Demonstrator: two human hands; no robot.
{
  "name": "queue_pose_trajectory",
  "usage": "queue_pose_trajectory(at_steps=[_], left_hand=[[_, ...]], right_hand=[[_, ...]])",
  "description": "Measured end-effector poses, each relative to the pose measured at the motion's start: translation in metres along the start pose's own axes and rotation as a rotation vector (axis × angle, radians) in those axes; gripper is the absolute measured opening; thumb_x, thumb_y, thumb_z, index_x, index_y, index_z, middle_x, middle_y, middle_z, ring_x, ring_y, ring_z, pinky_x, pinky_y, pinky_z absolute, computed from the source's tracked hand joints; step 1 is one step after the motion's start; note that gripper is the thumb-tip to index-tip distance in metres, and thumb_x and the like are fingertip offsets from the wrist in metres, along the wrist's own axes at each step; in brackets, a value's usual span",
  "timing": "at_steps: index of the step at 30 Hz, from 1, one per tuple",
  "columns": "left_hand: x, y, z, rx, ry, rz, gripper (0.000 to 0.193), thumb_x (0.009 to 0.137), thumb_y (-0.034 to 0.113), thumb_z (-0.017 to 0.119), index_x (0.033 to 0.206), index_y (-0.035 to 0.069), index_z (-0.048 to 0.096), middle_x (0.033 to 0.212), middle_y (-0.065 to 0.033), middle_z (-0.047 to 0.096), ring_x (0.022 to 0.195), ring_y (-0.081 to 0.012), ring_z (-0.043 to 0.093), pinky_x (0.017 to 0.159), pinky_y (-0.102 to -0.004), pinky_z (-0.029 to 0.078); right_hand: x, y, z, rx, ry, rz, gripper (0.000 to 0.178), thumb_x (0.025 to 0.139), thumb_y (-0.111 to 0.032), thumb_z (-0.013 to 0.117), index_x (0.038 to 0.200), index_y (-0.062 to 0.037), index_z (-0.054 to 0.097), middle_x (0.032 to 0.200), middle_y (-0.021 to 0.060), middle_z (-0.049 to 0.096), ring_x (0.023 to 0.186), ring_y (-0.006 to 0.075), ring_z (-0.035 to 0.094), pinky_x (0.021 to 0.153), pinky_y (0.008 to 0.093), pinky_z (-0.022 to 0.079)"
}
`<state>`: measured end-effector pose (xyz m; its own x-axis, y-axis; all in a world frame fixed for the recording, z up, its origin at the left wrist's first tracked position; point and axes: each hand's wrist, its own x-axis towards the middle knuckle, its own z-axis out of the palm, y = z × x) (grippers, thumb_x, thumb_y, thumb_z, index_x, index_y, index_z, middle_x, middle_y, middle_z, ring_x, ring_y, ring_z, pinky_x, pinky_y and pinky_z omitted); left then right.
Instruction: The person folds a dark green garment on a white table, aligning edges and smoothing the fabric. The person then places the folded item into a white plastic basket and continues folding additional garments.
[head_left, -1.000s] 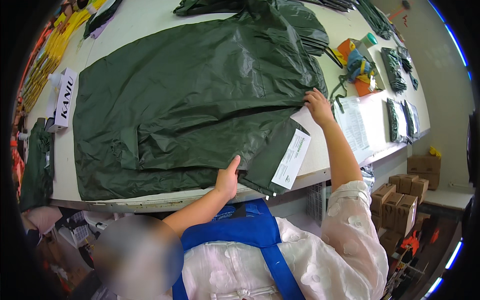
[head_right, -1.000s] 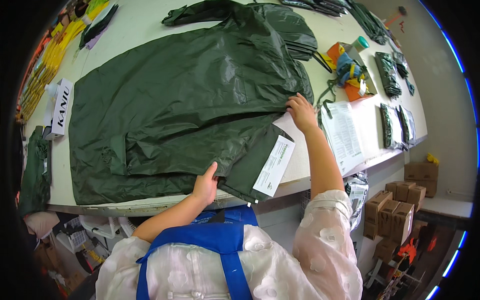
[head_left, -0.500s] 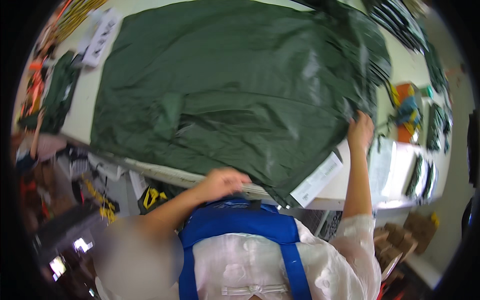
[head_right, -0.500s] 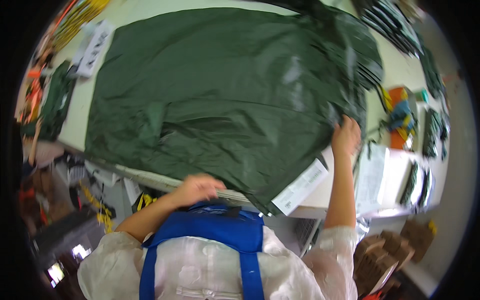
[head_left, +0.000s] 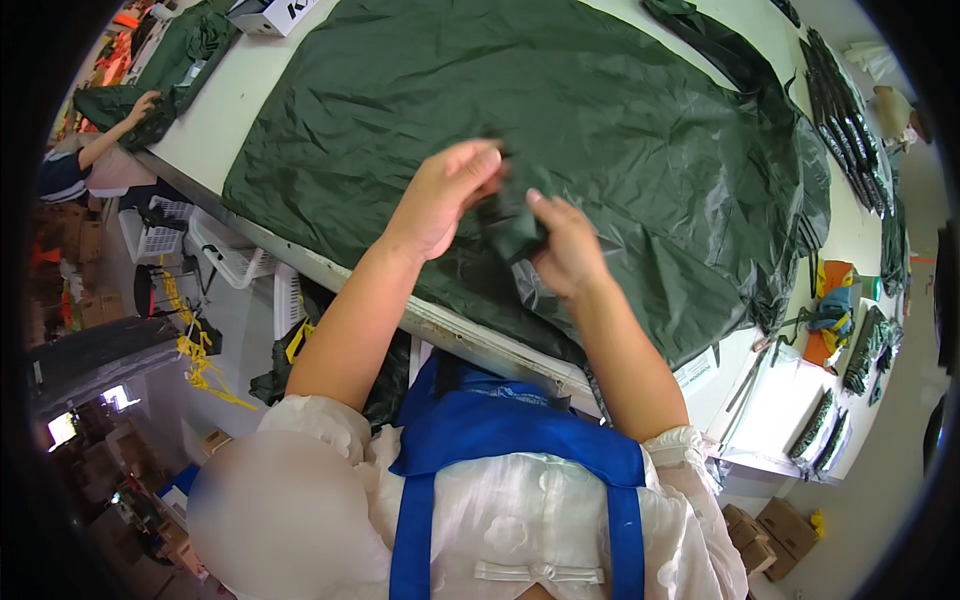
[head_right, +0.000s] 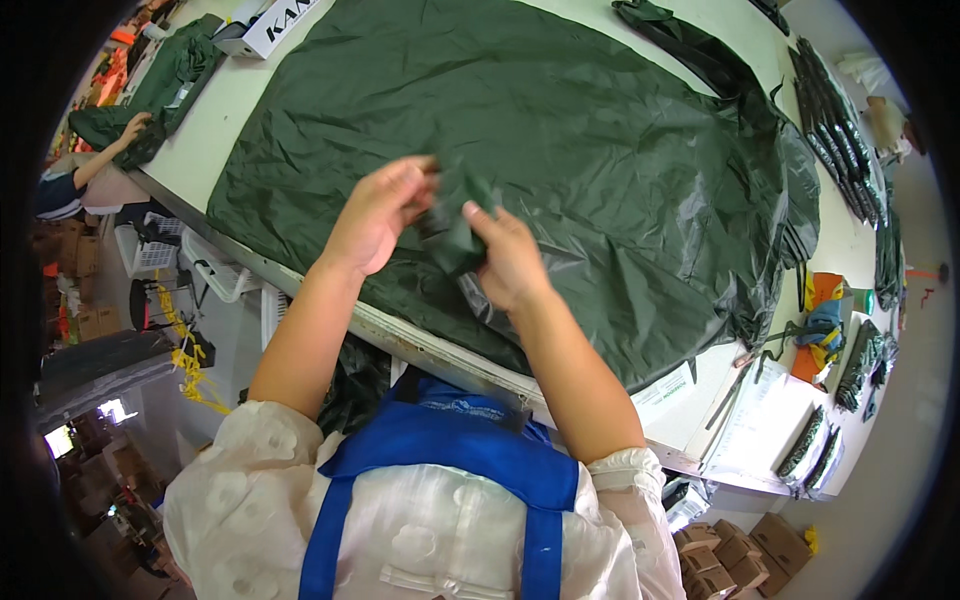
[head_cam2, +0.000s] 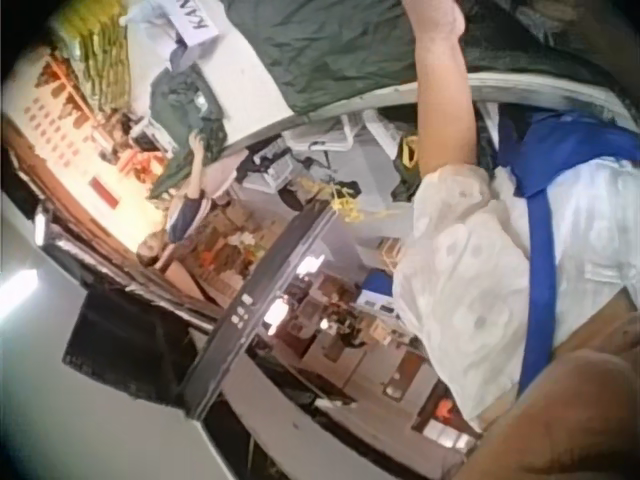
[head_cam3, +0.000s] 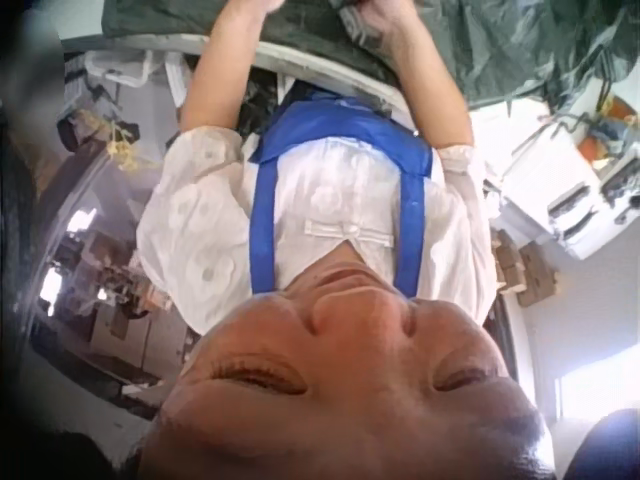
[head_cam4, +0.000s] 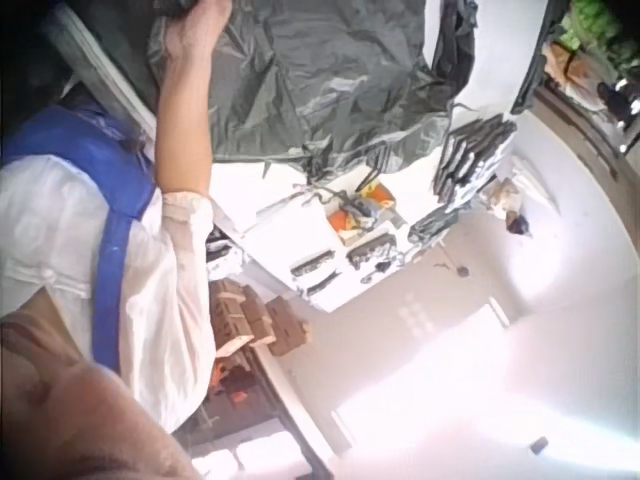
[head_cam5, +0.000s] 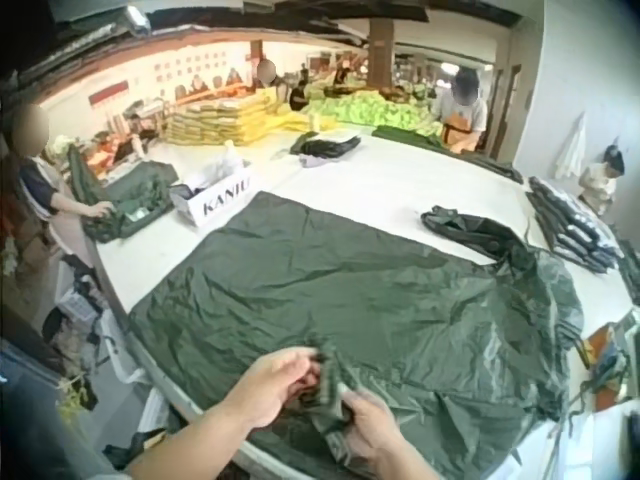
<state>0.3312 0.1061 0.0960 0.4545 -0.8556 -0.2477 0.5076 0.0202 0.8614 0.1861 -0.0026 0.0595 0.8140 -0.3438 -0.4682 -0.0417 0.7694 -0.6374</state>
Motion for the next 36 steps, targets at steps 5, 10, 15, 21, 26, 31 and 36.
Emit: queue_pose_trajectory(at_steps=[5,10,15,21,26,31,36], left_hand=[[-0.025,0.001,0.023,-0.238,0.075,0.099,0.038,0.095,0.025,0.053,0.123,0.0,0.048,0.112,-0.0123,0.059,0.101,-0.023,0.06,0.089,-0.036,0.05],[-0.031,-0.021,0.045,-0.779,-0.176,-0.419,0.042,0.092,0.03,0.059,0.124,0.004,0.047,0.116,-0.0155,0.057,0.102,-0.0251,0.059,0.092,-0.0388,0.05],[-0.037,0.007,0.071,-0.411,-0.227,-0.13,0.062,0.075,-0.001,0.071,0.13,0.008,0.043,0.119,-0.0098,0.055,0.112,-0.0209,0.053,0.098,-0.0365,0.042],[-0.051,-0.009,0.09,0.657,-0.489,0.477,0.052,0.07,-0.009,0.059,0.115,0.015,0.063,0.113,-0.0123,0.061,0.096,-0.0276,0.06,0.085,-0.0348,0.046],[-0.077,-0.05,0.091,1.087,-0.782,0.518,0.029,0.078,0.008,0.066,0.105,0.018,0.071,0.089,-0.017,0.05,0.077,-0.0313,0.053,0.065,-0.0408,0.044],[-0.055,-0.028,0.044,1.1,-0.034,0.52,0.022,0.078,0.003,0.065,0.097,-0.002,0.057,0.093,-0.0168,0.051,0.085,-0.0378,0.053,0.072,-0.0431,0.046],[-0.048,-0.029,0.025,1.088,0.243,0.474,0.023,0.068,-0.007,0.06,0.09,-0.004,0.053,0.098,-0.0217,0.052,0.088,-0.0442,0.053,0.073,-0.0455,0.046]], right_hand=[[-0.035,-0.04,-0.015,0.665,-0.161,-0.068,0.033,0.1,-0.021,0.038,0.122,-0.0005,0.051,0.125,0.0156,0.057,0.117,0.0314,0.054,0.098,0.0512,0.043],[-0.06,-0.045,-0.018,0.707,-0.041,-0.171,0.031,0.098,-0.016,0.038,0.12,0.0008,0.051,0.123,0.0156,0.057,0.113,0.0305,0.056,0.095,0.0454,0.047],[-0.1,-0.026,-0.042,-0.083,-0.018,-0.272,0.073,0.089,-0.048,0.056,0.142,-0.0035,0.034,0.138,0.0137,0.046,0.122,0.0281,0.049,0.103,0.0445,0.041],[-0.112,-0.035,-0.032,-0.327,0.108,-0.268,0.047,0.069,-0.004,0.07,0.113,-0.002,0.054,0.096,0.0012,0.058,0.089,0.013,0.056,0.082,0.0293,0.047],[-0.067,-0.023,-0.062,-0.89,0.716,-0.485,0.02,0.071,0.008,0.06,0.079,-0.0057,0.048,0.066,-0.0027,0.048,0.065,0.0077,0.043,0.057,0.0239,0.038],[-0.096,-0.022,-0.033,-0.318,0.324,-0.459,0.018,0.078,0.007,0.062,0.077,-0.0069,0.051,0.068,-0.0039,0.047,0.062,0.0041,0.048,0.052,0.0181,0.037],[-0.096,-0.009,-0.008,-1.185,0.239,-1.031,0.016,0.072,0.004,0.069,0.081,-0.0035,0.058,0.081,0.0065,0.052,0.059,0.0135,0.053,0.049,0.0285,0.046]])
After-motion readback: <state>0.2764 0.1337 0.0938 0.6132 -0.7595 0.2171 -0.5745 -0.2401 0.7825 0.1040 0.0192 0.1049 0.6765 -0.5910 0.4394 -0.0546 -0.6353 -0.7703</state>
